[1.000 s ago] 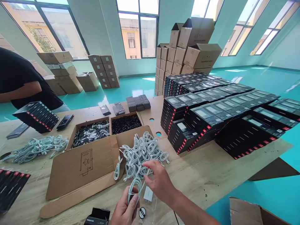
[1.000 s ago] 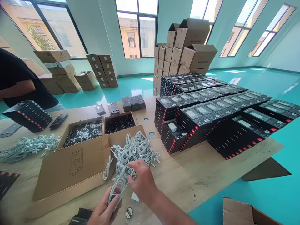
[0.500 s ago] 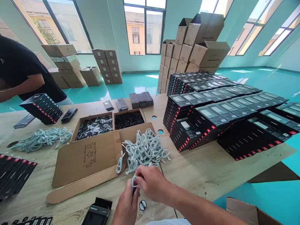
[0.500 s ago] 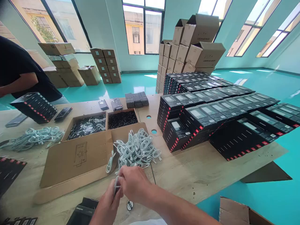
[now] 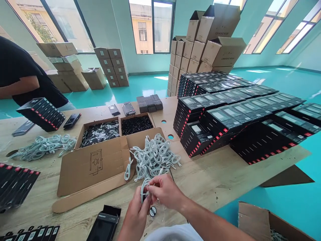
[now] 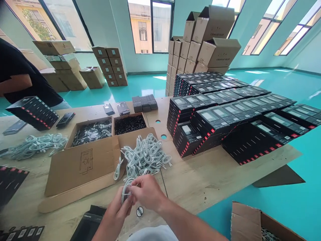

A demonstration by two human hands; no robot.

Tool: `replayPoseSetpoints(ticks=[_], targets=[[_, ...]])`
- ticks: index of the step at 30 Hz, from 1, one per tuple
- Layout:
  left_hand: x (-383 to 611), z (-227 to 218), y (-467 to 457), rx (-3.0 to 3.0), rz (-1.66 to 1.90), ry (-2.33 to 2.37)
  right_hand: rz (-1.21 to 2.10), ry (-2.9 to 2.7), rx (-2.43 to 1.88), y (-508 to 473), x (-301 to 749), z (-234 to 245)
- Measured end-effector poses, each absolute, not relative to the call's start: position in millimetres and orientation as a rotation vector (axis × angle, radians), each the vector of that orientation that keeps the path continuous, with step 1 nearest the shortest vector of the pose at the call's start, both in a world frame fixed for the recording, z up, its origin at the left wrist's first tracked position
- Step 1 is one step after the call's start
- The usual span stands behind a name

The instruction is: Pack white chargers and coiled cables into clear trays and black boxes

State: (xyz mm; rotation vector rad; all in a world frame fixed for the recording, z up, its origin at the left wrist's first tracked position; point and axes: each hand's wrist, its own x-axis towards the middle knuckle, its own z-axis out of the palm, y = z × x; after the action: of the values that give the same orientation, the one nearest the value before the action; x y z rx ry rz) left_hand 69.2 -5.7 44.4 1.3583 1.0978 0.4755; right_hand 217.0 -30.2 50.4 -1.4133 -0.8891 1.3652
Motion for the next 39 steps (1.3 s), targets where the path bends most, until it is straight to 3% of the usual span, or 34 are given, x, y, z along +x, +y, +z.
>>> replayPoseSetpoints(ticks=[3,5,7,12,20,28,33,39], targets=[[66.3,38.1,-6.8,1.091,0.542,1.107,0.859,-1.171,-1.567,-33.7,212.9,50.3],[65.0,34.7,-8.3,0.953,0.568,1.108,0.732,-1.095,-1.574,-32.1,212.0,47.5],[66.0,32.8,-11.5,0.868,0.542,1.070,0.865,-0.853,-1.472,-28.4,210.9,42.9],[69.8,28.3,-19.3,0.982,0.362,0.896,1.610,-0.461,-1.092,-19.1,204.3,32.3],[45.1,-22.5,21.6,1.745,0.043,1.242,1.390,-0.150,-1.025,-15.3,237.9,17.1],[76.9,-77.9,18.5,1.813,0.064,1.265,1.242,0.015,-1.008,-41.6,268.6,-5.7],[85.0,-64.2,9.6,1.634,0.252,1.242,1.097,0.006,-1.114,-52.9,269.6,-7.4],[95.2,-10.3,-1.4,1.234,0.572,1.201,0.708,-0.363,-1.322,-47.3,228.2,0.5]])
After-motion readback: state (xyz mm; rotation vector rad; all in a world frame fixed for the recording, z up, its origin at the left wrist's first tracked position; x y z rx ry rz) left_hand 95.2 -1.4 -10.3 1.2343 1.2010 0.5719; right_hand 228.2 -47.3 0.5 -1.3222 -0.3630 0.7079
